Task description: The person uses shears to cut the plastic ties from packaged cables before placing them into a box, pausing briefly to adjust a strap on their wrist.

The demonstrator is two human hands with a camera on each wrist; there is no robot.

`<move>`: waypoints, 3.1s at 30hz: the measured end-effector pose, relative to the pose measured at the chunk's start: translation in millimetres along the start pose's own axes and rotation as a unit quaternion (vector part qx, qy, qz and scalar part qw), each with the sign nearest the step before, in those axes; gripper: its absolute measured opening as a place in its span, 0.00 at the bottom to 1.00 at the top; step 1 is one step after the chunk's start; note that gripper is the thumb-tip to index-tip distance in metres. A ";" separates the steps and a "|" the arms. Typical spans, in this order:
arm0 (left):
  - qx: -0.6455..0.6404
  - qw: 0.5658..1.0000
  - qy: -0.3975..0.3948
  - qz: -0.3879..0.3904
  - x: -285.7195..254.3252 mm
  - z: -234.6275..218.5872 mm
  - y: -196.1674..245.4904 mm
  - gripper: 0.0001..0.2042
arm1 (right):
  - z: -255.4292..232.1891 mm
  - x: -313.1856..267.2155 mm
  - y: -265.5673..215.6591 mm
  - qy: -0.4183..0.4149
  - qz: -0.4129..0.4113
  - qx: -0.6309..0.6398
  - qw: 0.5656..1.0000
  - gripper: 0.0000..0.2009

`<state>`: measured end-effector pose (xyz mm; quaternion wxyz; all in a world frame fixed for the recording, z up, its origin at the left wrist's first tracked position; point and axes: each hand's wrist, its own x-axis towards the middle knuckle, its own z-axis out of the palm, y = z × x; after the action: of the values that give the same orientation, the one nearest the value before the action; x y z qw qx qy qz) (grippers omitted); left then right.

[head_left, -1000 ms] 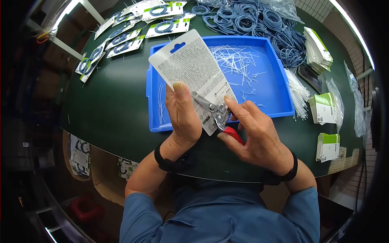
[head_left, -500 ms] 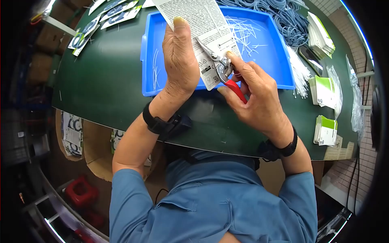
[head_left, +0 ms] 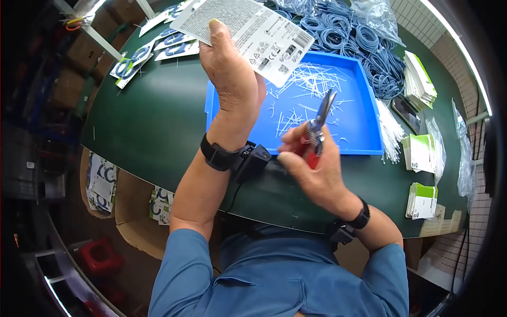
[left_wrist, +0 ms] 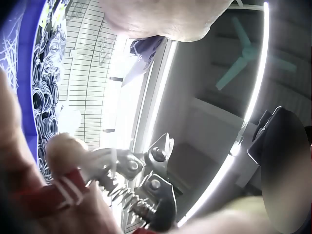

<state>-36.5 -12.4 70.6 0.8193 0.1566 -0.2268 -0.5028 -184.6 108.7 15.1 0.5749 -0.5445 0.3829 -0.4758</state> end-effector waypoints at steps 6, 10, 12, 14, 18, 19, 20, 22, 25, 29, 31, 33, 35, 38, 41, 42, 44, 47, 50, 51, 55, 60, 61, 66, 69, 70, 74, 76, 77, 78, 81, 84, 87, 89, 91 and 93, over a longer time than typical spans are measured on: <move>0.093 0.981 -0.042 0.164 20.7 -10.0 -26.2 0.21 | 27.0 6.0 17.4 -0.018 -0.008 0.019 1.000 0.23; 0.165 0.954 -0.069 0.239 24.4 -12.2 -26.2 0.19 | 32.2 8.3 14.7 -0.001 -0.011 -0.061 0.998 0.25; 0.214 0.925 -0.085 0.303 24.2 -9.6 -22.5 0.17 | 34.4 5.6 11.3 0.008 -0.012 -0.088 0.996 0.27; 0.266 0.903 -0.088 0.325 15.1 -8.0 -23.0 0.17 | 36.2 3.1 12.0 0.015 -0.018 -0.081 0.996 0.27; 0.448 0.765 -0.163 0.433 11.3 -9.0 -15.5 0.15 | 41.9 2.9 13.2 0.031 -0.030 -0.060 0.997 0.28; 0.512 0.667 -0.229 0.491 15.9 -14.4 -15.2 0.15 | 43.0 2.7 13.0 0.035 -0.031 -0.058 0.997 0.28; 0.566 0.554 -0.290 0.538 16.9 -15.0 -13.7 0.17 | 43.6 2.4 13.0 0.039 -0.032 -0.055 0.997 0.28; 0.603 0.525 -0.314 0.513 9.1 -15.8 -15.6 0.17 | 43.0 1.4 12.6 0.035 -0.031 -0.057 0.997 0.28; 0.668 0.463 -0.360 0.459 1.7 -15.3 -18.3 0.18 | 42.7 -0.2 13.9 0.031 -0.030 -0.062 0.997 0.27; 0.670 0.479 -0.338 0.455 12.8 -8.8 -16.2 0.16 | 47.6 1.9 19.4 0.030 0.001 -0.025 0.999 0.25; 0.635 0.634 -0.257 0.358 21.0 -9.3 -16.2 0.15 | 50.6 2.1 22.5 0.042 0.002 -0.002 0.999 0.24; 0.609 0.702 -0.212 0.304 23.7 -13.1 -16.3 0.15 | 51.0 1.7 23.4 0.048 0.003 0.009 0.999 0.24; 0.580 0.733 -0.194 0.297 24.1 -18.1 -16.0 0.13 | 46.3 1.6 21.7 0.029 -0.003 -0.004 1.000 0.23; 0.536 0.769 -0.185 0.296 29.6 -26.9 -17.2 0.13 | 41.3 0.2 23.4 0.013 -0.014 0.006 1.000 0.22; 0.475 0.808 -0.183 0.296 31.5 -34.7 -15.3 0.14 | 33.2 -1.8 24.6 0.000 -0.022 0.041 0.999 0.22; 0.457 0.828 -0.185 0.269 30.2 -34.8 -11.5 0.15 | 27.9 0.0 20.5 0.003 -0.021 0.038 0.999 0.23; 0.415 0.864 -0.189 0.213 26.4 -34.0 -5.1 0.16 | 13.7 3.4 9.9 0.013 -0.018 0.033 0.999 0.24; 0.406 0.869 -0.212 0.186 22.0 -34.5 1.5 0.18 | -18.5 6.5 -10.2 -0.037 0.001 -0.085 0.996 0.28; 0.358 0.896 -0.233 0.124 17.0 -30.9 9.1 0.18 | -38.8 15.3 -15.7 -0.055 -0.025 -0.167 0.984 0.31; 0.318 0.918 -0.231 0.056 12.5 -30.5 9.2 0.18 | -44.9 14.4 -15.7 -0.049 -0.038 -0.187 0.980 0.32; 0.227 0.947 -0.206 -0.094 -1.3 -39.0 8.8 0.19 | -64.8 13.8 -23.5 -0.047 -0.062 -0.236 0.969 0.34; 0.246 0.936 -0.208 -0.139 -5.6 -47.6 6.2 0.18 | -86.2 10.3 -8.5 0.013 -0.066 -0.165 0.984 0.36; 0.219 0.944 -0.195 -0.152 -6.9 -45.6 6.3 0.17 | -91.5 10.2 -8.1 0.017 -0.066 -0.163 0.984 0.36; 0.148 0.961 -0.041 -0.232 1.6 -46.7 2.2 0.13 | -103.7 17.3 -5.0 0.048 -0.078 -0.216 0.972 0.37; 0.065 0.955 -0.078 -0.279 11.7 -63.7 9.9 0.12 | -99.8 19.6 -2.0 0.034 -0.113 -0.281 0.953 0.37; 0.023 0.948 -0.094 -0.303 13.2 -71.0 11.0 0.14 | -95.3 18.6 -6.1 0.016 -0.115 -0.308 0.944 0.38; -0.090 0.910 -0.273 -0.299 22.0 -99.6 1.8 0.19 | -77.0 10.5 -13.6 -0.037 -0.130 -0.352 0.926 0.40; -0.093 0.895 -0.312 -0.305 28.8 -99.2 -2.4 0.18 | -70.8 7.2 -14.3 -0.060 -0.167 -0.357 0.917 0.42; -0.103 0.877 -0.355 -0.307 30.9 -97.6 -6.0 0.18 | -67.8 6.3 -15.4 -0.058 -0.163 -0.354 0.919 0.42; -0.115 0.857 -0.395 -0.309 29.2 -96.8 -9.0 0.17 | -64.6 5.2 -16.5 -0.065 -0.183 -0.367 0.910 0.42; -0.108 0.868 -0.370 -0.312 16.4 -84.8 -7.2 0.20 | -55.9 -1.4 -16.3 -0.077 -0.216 -0.388 0.893 0.42; -0.098 0.875 -0.367 -0.301 9.8 -74.6 -3.6 0.22 | -49.9 -6.4 -15.8 -0.099 -0.243 -0.429 0.865 0.41; -0.091 0.878 -0.380 -0.275 7.1 -70.5 -2.6 0.25 | -48.1 -10.4 -14.4 -0.085 -0.228 -0.418 0.875 0.41; -0.108 0.873 -0.391 -0.272 7.8 -69.5 -2.2 0.27 | -48.5 -10.7 -14.2 -0.079 -0.224 -0.413 0.879 0.41; -0.113 0.870 -0.395 -0.272 9.4 -69.0 -1.5 0.28 | -50.7 -11.2 -13.4 -0.071 -0.225 -0.418 0.877 0.41; -0.103 0.867 -0.415 -0.257 10.9 -68.8 -1.3 0.29 | -51.0 -11.6 -12.1 -0.066 -0.223 -0.418 0.878 0.41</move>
<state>3.2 -20.8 14.0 0.5029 -0.0994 -0.4449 -0.7344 -237.9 107.1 20.4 0.1957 -0.8354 0.3758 -0.3501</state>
